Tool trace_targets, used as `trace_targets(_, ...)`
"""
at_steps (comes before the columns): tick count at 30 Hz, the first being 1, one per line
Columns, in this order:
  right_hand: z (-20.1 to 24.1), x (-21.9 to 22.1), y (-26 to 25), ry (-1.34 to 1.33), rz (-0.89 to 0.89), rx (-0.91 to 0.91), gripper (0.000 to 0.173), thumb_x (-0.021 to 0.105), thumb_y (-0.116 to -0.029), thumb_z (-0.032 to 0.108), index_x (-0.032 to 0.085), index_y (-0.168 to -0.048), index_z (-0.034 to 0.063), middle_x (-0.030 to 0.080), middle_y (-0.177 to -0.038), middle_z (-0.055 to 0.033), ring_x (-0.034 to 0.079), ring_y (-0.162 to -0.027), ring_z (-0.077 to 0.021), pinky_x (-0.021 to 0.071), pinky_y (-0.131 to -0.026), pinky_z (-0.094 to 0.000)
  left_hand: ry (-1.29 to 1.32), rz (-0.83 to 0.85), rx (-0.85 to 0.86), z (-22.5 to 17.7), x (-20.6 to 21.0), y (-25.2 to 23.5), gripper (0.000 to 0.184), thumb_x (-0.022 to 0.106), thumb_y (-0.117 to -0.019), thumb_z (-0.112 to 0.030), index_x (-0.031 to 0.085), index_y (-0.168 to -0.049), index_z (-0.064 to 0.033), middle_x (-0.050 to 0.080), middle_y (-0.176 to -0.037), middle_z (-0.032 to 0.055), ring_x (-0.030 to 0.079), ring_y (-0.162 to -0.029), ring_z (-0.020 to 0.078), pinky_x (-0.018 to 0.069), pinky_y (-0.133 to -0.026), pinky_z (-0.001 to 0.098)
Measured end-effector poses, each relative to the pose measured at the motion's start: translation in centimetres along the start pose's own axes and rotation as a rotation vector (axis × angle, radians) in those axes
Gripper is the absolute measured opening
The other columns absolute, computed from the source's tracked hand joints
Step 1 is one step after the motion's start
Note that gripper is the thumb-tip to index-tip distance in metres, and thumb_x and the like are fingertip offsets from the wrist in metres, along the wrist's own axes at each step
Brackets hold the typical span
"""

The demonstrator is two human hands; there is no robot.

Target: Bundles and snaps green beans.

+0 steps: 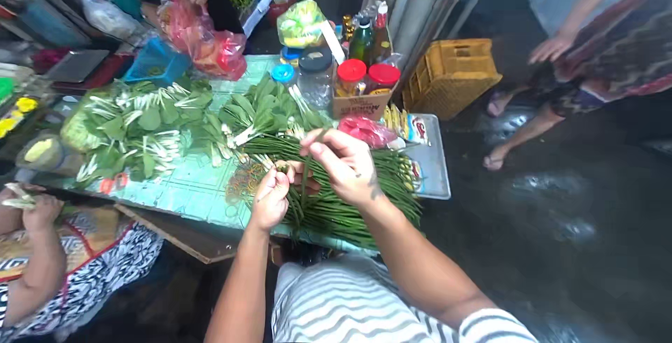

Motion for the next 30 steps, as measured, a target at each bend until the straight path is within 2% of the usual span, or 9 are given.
trace_targets(5,-2.8,0.2,2.0,0.311,-0.094,0.017,0.033,0.068,-0.0977,0.02,0.067,-0.124,-0.0006,0.066,-0.113,-0.0119,0.066,-0.096,-0.0171,0.0598,-0.08,-0.0334,-0.072,-0.177,-0.09,1.3,-0.6,0.9,0.029,0.032,-0.1096,-0.021,0.06,-0.104,-0.0211,0.065,-0.096,-0.0055,0.064,-0.081,0.0079,0.0577,-0.072,0.0282)
trace_targets(9,-10.3,-3.5,11.2,0.532,-0.029,0.404,0.023,0.062,-0.1017,0.031,0.07,-0.101,0.009,0.068,-0.088,-0.0041,0.067,-0.077,-0.0149,0.0598,-0.07,-0.0381,-0.04,-0.155,-0.073,1.3,-1.4,0.4,0.035,0.025,-0.1097,-0.029,0.058,-0.101,-0.0217,0.061,-0.09,-0.0033,0.06,-0.077,0.0147,0.0555,-0.071,0.0363)
trace_targets(11,-14.3,-7.8,14.9,0.63,-0.019,0.682,0.024,0.063,-0.1017,0.031,0.072,-0.104,0.0088,0.072,-0.088,-0.0075,0.07,-0.08,-0.0207,0.0597,-0.076,-0.0464,-0.028,-0.164,-0.064,1.0,-1.9,0.5,0.034,0.027,-0.1101,-0.032,0.058,-0.098,-0.0219,0.06,-0.086,-0.0033,0.06,-0.073,0.0143,0.0551,-0.068,0.035)
trace_targets(14,-15.7,-12.8,15.9,0.762,-0.193,0.78,0.03,0.061,-0.1029,0.035,0.07,-0.108,0.0064,0.069,-0.089,-0.0142,0.068,-0.079,-0.0302,0.0568,-0.073,-0.0542,0.01,-0.174,-0.07,1.3,-2.3,1.1,0.036,0.026,-0.1109,-0.034,0.057,-0.097,-0.0208,0.059,-0.085,-0.0023,0.059,-0.071,0.0151,0.0546,-0.067,0.0348)
trace_targets(20,-23.5,-14.5,11.1,0.99,-0.023,1.124,0.057,0.058,-0.0967,0.06,0.071,-0.115,0.007,0.07,-0.119,-0.0184,0.067,-0.114,-0.0371,0.0533,-0.089,-0.0633,0.05,-0.151,-0.098,2.0,-1.5,1.0,0.034,0.03,-0.1111,-0.035,0.057,-0.099,-0.0174,0.06,-0.084,0.001,0.06,-0.069,0.0166,0.0553,-0.065,0.0356)
trace_targets(22,-23.8,-14.1,10.6,0.973,-0.047,1.11,0.042,0.059,-0.0982,0.045,0.072,-0.111,0.0075,0.071,-0.117,-0.0178,0.068,-0.112,-0.0363,0.0539,-0.088,-0.0627,0.049,-0.129,-0.086,1.5,-1.3,1.1,0.033,0.03,-0.1113,-0.033,0.056,-0.099,-0.0168,0.06,-0.084,0.0017,0.06,-0.07,0.0173,0.0557,-0.067,0.0366)
trace_targets(26,-19.6,-12.8,9.4,0.68,-0.28,0.712,0.023,0.059,-0.1024,0.026,0.073,-0.102,0.0081,0.071,-0.092,-0.0143,0.069,-0.084,-0.0313,0.0552,-0.075,-0.0564,0.079,-0.132,-0.066,0.6,-1.5,1.7,0.033,0.032,-0.1112,-0.032,0.058,-0.099,-0.0165,0.062,-0.085,0.0021,0.062,-0.073,0.0179,0.0559,-0.069,0.0369)
trace_targets(28,-17.8,-11.7,8.8,0.7,-0.269,0.673,0.024,0.062,-0.1012,0.033,0.071,-0.102,0.0103,0.069,-0.09,-0.012,0.067,-0.08,-0.0288,0.0555,-0.072,-0.0538,0.081,-0.162,-0.061,0.4,-2.0,2.2,0.033,0.03,-0.1115,-0.031,0.057,-0.098,-0.0157,0.061,-0.084,0.0026,0.062,-0.073,0.0182,0.0557,-0.07,0.0371)
trace_targets(30,-18.0,-10.9,8.4,0.868,-0.188,0.765,0.044,0.066,-0.0973,0.049,0.068,-0.11,0.0078,0.069,-0.103,-0.0174,0.068,-0.094,-0.036,0.0549,-0.077,-0.0595,0.056,-0.199,-0.059,0.1,-2.2,2.6,0.035,0.029,-0.1112,-0.03,0.057,-0.095,-0.0163,0.061,-0.083,0.0021,0.062,-0.073,0.0179,0.0561,-0.07,0.037)
Point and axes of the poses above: each hand's wrist, its own y-axis away from the middle knuckle, its own x-axis out of the palm, z = x × y, the point moved 7 cm from there along -y, towards the middle knuckle
